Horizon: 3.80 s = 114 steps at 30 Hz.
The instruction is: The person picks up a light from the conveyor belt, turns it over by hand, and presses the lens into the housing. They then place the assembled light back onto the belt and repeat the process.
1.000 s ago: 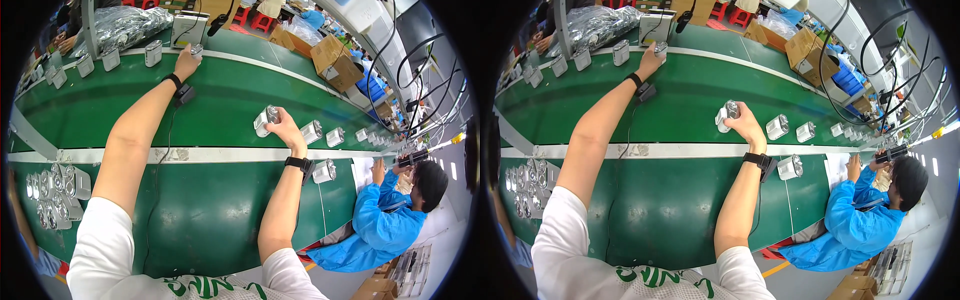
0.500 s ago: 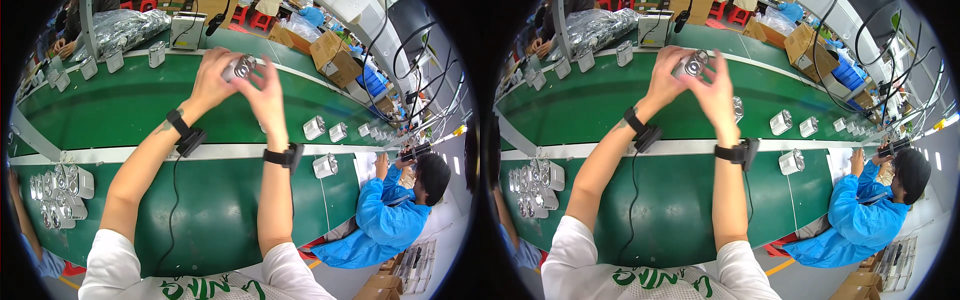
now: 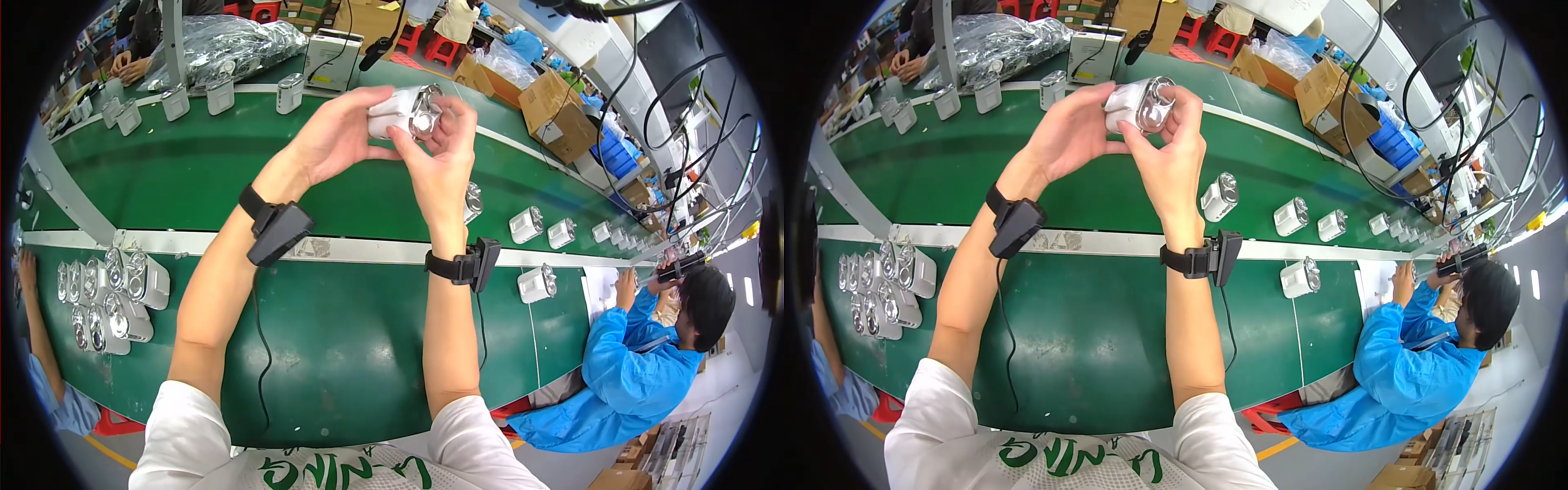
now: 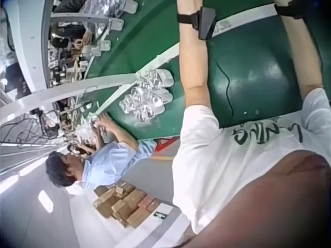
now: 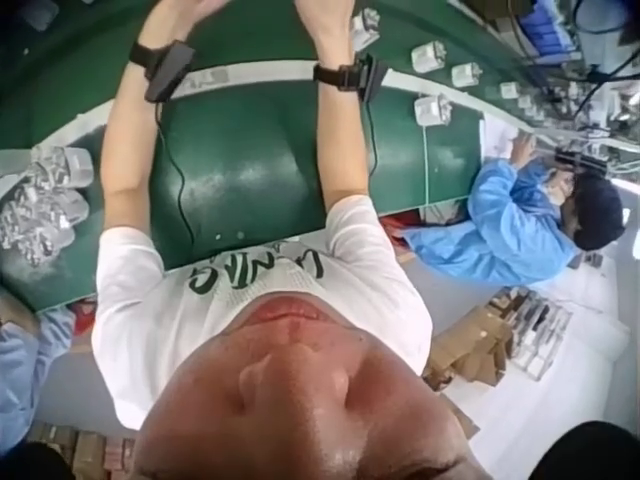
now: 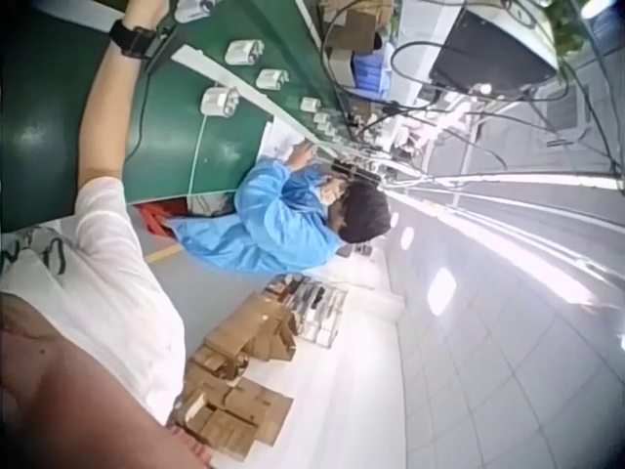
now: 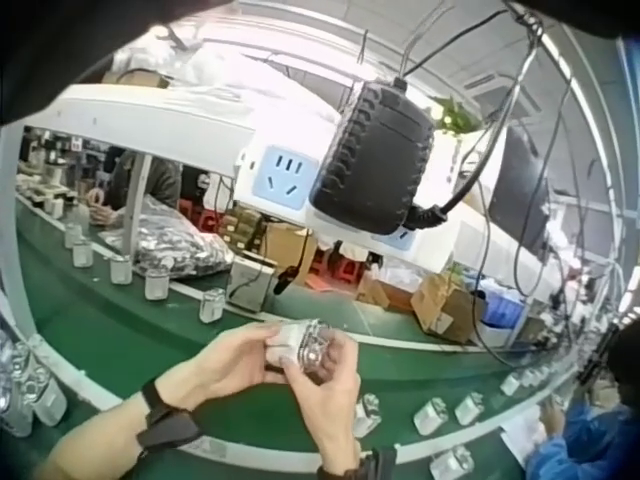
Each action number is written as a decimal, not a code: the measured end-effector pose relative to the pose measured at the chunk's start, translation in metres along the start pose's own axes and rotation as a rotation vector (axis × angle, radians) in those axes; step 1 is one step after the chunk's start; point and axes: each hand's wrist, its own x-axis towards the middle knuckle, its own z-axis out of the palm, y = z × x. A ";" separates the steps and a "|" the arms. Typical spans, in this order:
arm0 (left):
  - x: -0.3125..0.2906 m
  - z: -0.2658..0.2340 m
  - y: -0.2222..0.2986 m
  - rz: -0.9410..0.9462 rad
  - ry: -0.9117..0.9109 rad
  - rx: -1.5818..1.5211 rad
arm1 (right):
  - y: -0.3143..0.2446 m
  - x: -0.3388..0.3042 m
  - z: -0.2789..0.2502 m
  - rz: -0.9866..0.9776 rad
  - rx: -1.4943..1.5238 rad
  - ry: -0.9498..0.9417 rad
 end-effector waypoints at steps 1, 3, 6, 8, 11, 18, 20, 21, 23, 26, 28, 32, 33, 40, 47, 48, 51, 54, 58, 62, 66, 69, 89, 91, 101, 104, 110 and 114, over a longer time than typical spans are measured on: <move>0.003 0.004 -0.001 -0.001 0.040 0.032 | 0.000 0.000 0.001 0.008 -0.003 -0.006; 0.006 0.012 0.001 0.004 0.088 0.074 | 0.004 0.001 0.003 -0.045 -0.046 -0.022; 0.010 0.023 -0.004 0.090 0.189 0.224 | 0.019 0.000 0.000 -0.145 -0.157 -0.046; 0.013 0.026 -0.007 0.136 0.227 0.217 | 0.024 -0.001 0.000 -0.162 -0.160 -0.051; 0.015 0.030 -0.011 0.227 0.305 0.207 | 0.031 -0.003 0.000 -0.207 -0.231 -0.068; 0.014 0.027 -0.008 0.355 0.390 0.170 | 0.014 -0.004 0.014 -0.329 -0.156 -0.059; 0.012 0.027 -0.004 0.413 0.394 0.239 | 0.005 -0.004 0.017 -0.182 0.220 -0.046; 0.010 0.028 -0.001 0.469 0.395 0.311 | 0.001 -0.004 0.018 -0.106 0.406 -0.037; 0.009 0.025 0.000 0.525 0.396 0.381 | -0.009 -0.003 0.014 -0.011 0.405 -0.059; 0.015 0.010 -0.001 1.035 0.527 1.148 | -0.021 -0.002 0.005 0.180 0.402 -0.096; 0.011 0.014 0.003 1.043 0.530 1.188 | -0.024 -0.001 0.002 0.150 0.338 -0.129; 0.004 0.021 0.007 1.096 0.537 1.274 | -0.036 -0.004 0.002 0.141 0.309 -0.129; 0.004 0.022 0.007 1.133 0.536 1.281 | -0.039 -0.005 0.002 0.144 0.311 -0.122; -0.004 0.034 0.011 1.199 0.534 1.356 | -0.049 -0.006 0.006 0.180 0.311 -0.043; -0.007 0.045 0.011 1.133 0.572 1.400 | -0.049 -0.009 0.007 0.127 0.269 -0.019; -0.007 0.045 0.011 1.143 0.579 1.402 | -0.049 -0.009 0.008 0.115 0.251 -0.009; -0.008 0.046 0.012 1.163 0.593 1.405 | -0.052 -0.011 0.012 0.098 0.229 0.007; -0.011 0.045 0.010 1.200 0.593 1.406 | -0.055 -0.014 0.015 0.094 0.222 0.023; -0.008 0.046 0.009 1.136 0.598 1.446 | -0.051 -0.011 0.004 0.058 0.161 -0.028; 0.013 0.017 -0.020 0.582 0.609 0.996 | -0.023 -0.004 -0.003 0.155 0.224 -0.100; 0.020 -0.009 -0.031 -0.071 0.264 0.276 | 0.009 -0.005 -0.010 -0.035 -0.562 -0.294; 0.038 -0.035 -0.043 -0.439 0.028 0.559 | 0.034 -0.004 -0.039 0.400 -0.644 -0.210; 0.088 -0.154 -0.074 0.680 0.504 1.183 | 0.043 0.000 -0.045 0.364 -0.705 -0.269; 0.068 -0.093 -0.073 0.827 0.389 1.249 | 0.051 0.000 -0.040 0.114 -0.564 -0.088; 0.022 -0.017 -0.055 0.693 0.154 0.889 | 0.027 0.000 -0.011 -0.006 -0.259 0.034; 0.016 -0.008 -0.037 0.419 0.054 0.389 | 0.026 0.001 -0.016 -0.153 -0.314 0.020; 0.014 0.022 -0.009 0.196 0.206 0.123 | 0.022 0.000 -0.006 -0.414 -0.463 -0.032; 0.013 0.015 -0.014 0.234 0.337 0.124 | 0.011 -0.005 0.002 -0.324 -0.296 -0.123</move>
